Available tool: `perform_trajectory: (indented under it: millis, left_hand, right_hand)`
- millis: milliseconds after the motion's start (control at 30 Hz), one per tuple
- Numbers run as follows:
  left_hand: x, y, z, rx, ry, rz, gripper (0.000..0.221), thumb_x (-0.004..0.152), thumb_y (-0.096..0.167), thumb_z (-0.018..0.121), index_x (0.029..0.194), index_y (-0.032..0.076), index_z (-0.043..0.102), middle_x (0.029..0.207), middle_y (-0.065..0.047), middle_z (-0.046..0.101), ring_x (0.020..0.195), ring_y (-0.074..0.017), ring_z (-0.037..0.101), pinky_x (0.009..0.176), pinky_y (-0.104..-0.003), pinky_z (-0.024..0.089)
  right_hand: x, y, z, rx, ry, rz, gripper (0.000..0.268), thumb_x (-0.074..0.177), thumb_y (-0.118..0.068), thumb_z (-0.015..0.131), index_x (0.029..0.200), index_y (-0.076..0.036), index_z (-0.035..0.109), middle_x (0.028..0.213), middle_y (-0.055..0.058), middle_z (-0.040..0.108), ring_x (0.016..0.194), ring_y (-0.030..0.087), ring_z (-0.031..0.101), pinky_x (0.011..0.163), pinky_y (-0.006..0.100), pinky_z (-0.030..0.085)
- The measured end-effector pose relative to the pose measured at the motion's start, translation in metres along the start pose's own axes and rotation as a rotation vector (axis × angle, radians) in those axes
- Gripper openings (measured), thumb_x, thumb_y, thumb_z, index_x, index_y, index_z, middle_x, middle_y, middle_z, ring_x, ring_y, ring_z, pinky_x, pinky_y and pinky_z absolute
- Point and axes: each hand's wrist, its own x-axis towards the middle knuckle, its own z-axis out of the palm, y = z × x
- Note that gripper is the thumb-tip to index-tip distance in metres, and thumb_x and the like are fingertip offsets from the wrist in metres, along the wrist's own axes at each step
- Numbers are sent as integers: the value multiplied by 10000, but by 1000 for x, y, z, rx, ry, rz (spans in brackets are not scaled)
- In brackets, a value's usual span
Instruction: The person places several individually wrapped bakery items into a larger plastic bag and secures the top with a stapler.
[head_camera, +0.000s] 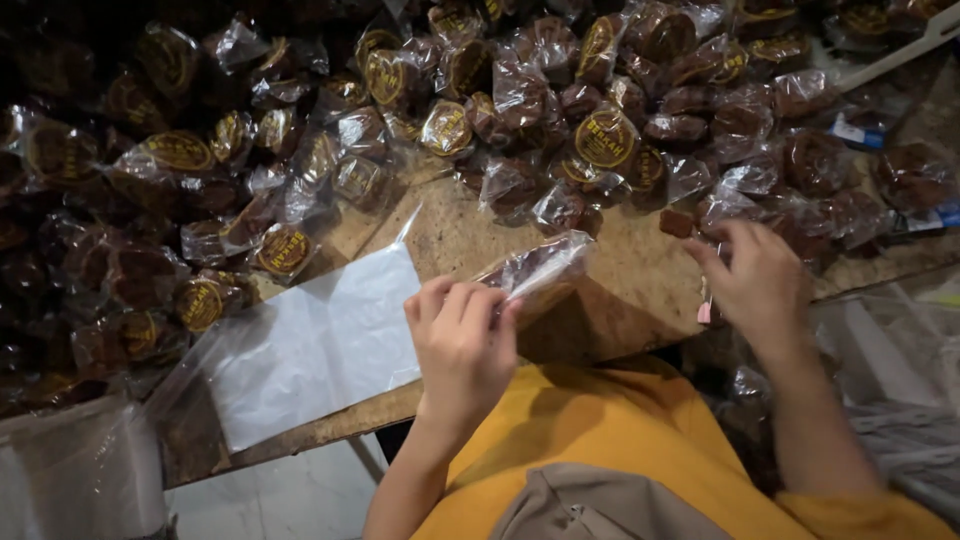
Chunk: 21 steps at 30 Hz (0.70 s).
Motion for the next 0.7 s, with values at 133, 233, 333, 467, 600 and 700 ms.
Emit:
perform_trajectory:
  millis: [133,233,333,467,600,700]
  left_hand:
    - [10,10,-5,-40,-45,54,147,907,135,730,807,101,628,784,-55,653,864,-300,565,827,-396,328]
    - [6,8,-2,-110,21,51,156,883,106,749,788,76,629,775,-58,666,818,-279,550,821,-388,319]
    - [-2,15,4,-138,88,38,151,887,111,733,777,65,640,755,-63,674,783,-269,558,809,-399,316]
    - [-12,16,18,-167,130,78,172,905,122,717,770,72,624,744,-56,661,782,-262,549,811,-395,303]
    - [-23,14,31,-112,307,129,98,825,187,738,747,151,690,701,0,583,664,-219,554,756,-398,405]
    - [-21,17,29,-136,336,101,80,837,182,723,772,143,699,715,0,587,671,-219,545,755,-407,408]
  right_hand:
    - [-13,44,21,-353,-110,246,874,886,-544,673,1489,43,438,1335,288,626,1194,445,630,952,556,533]
    - [-21,27,30,218,143,324,699,927,-216,690,1578,-108,459,1206,148,681,1010,314,651,878,447,487]
    - [-17,-23,27,1625,439,87,358,877,-61,609,1229,-131,601,932,32,634,748,146,634,626,234,578]
    - [-3,-114,26,1806,562,-357,202,1010,-312,661,849,-193,631,791,-41,664,673,103,633,613,232,544]
    - [-1,-133,71,1190,646,-713,406,963,-441,527,685,-145,539,640,77,619,556,256,643,802,443,498]
    - [-1,-148,67,956,639,-814,278,906,-233,664,663,-117,596,623,51,689,564,228,695,972,508,451]
